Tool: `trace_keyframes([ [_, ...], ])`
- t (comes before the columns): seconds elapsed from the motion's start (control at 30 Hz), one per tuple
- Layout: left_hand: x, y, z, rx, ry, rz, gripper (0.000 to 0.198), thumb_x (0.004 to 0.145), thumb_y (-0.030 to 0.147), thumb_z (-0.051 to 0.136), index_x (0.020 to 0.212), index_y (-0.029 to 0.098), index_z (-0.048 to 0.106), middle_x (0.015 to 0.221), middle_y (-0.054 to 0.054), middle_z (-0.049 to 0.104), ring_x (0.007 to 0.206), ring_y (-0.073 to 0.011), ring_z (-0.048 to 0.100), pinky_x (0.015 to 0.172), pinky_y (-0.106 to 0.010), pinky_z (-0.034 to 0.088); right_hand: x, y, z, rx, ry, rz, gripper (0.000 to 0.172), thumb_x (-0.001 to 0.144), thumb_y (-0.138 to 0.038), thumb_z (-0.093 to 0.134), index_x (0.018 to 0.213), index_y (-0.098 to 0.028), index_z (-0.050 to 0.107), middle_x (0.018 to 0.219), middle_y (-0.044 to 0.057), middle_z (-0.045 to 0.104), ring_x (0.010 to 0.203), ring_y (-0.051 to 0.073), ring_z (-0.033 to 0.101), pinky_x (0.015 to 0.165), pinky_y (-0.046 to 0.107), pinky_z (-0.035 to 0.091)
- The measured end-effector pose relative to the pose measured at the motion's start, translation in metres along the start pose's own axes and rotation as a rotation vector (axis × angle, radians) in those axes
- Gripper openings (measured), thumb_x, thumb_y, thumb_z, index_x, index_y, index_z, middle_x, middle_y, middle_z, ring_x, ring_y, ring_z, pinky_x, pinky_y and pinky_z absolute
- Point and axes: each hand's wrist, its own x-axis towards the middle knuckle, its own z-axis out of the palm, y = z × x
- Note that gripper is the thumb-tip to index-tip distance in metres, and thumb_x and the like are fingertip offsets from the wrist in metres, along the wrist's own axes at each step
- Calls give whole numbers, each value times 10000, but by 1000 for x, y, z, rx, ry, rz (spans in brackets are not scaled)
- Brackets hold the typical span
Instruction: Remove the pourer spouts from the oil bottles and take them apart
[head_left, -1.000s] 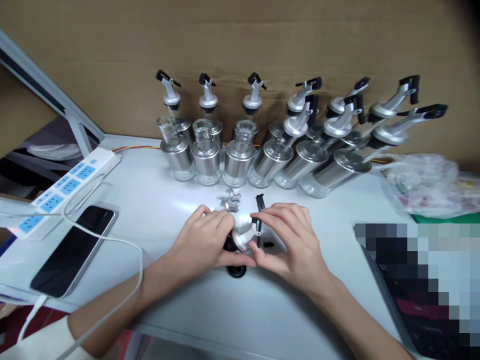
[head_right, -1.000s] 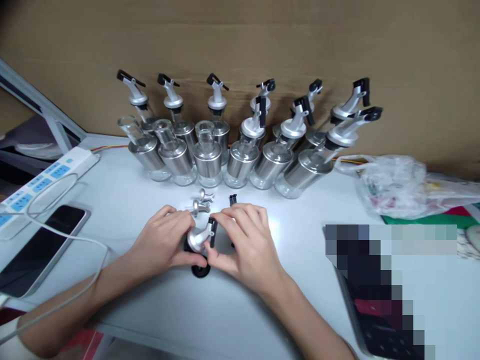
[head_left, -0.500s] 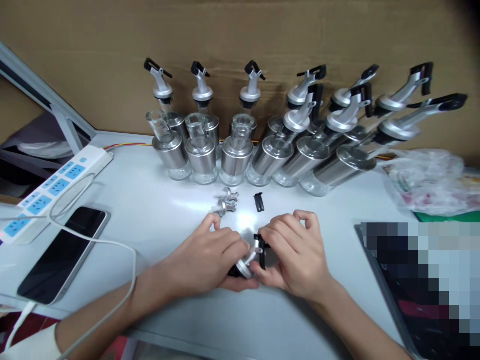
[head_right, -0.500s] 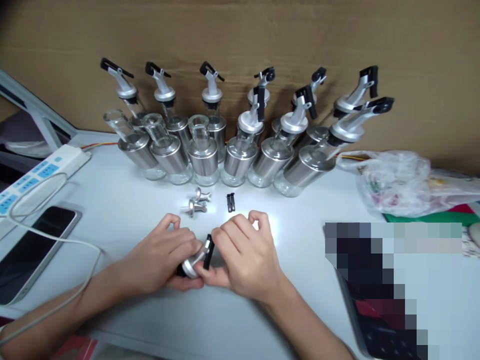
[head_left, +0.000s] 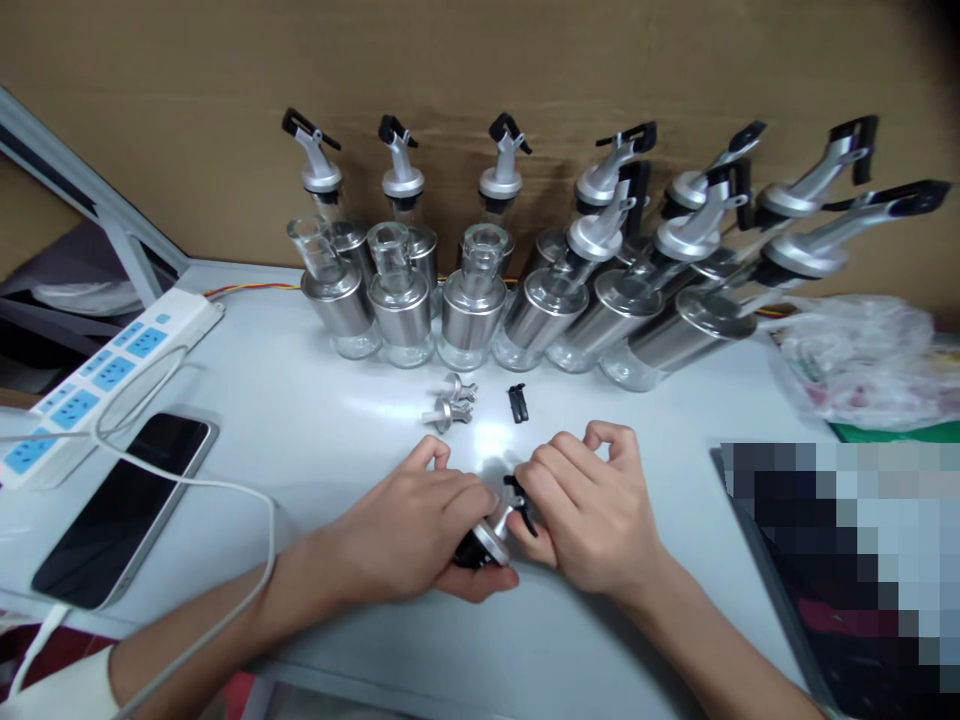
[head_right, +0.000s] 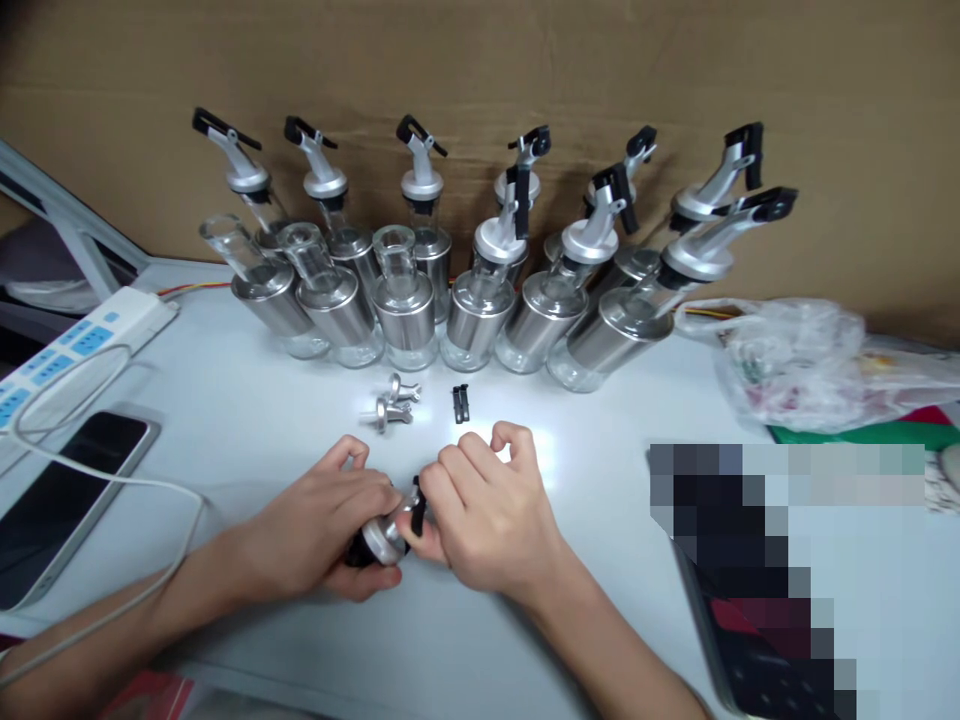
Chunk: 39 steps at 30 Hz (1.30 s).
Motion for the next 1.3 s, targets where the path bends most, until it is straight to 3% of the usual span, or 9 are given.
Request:
trace_keyframes([
  [0.1,0,0,0,10,1,14,401,943,483,294,727,182,448,569,47,530,502,-104,383,677,-279,313,-1,0,1,41,2,9,308,892,-211,365,595,-200,446,500,-13,446,542,145,352,637,330,268],
  [0.3,2,-7,-4,98,7,93,335,971,422,291,848,170,473,666,28,594,567,-105,455,715,-276,315,-5,4,-5,416,113,309,330,925,-133,243,639,-209,390,522,-35,390,486,114,358,632,320,309],
  [0.4,3,-11,-5,130,44,88,313,953,443,347,853,174,472,668,36,604,575,-100,468,733,-276,313,-5,11,-7,284,105,360,273,931,-164,324,690,-208,446,565,-16,492,527,126,441,647,318,337],
  [0.57,2,-14,-8,194,87,94,277,943,419,400,854,168,476,662,37,602,578,-93,468,730,-267,313,-8,29,-6,110,-62,530,164,911,-247,448,824,-196,577,711,21,636,591,145,539,638,294,396],
  [0.97,2,-13,-8,187,79,102,227,926,385,458,870,167,484,692,30,621,597,-89,497,740,-263,324,-29,45,15,-28,-208,501,342,893,-163,382,914,-149,723,857,111,618,791,226,567,698,352,487],
  [1.1,2,-12,-10,182,80,103,231,923,386,463,864,164,490,697,28,624,604,-88,505,749,-266,328,-31,42,17,36,-278,484,332,897,-153,384,925,-146,714,922,122,630,838,228,574,741,363,496],
  [1.3,2,-12,-10,180,84,101,217,921,377,467,863,170,492,705,29,630,604,-89,513,755,-271,328,-29,43,16,88,-255,471,275,889,-173,419,976,-149,679,932,110,673,849,237,589,757,379,489],
])
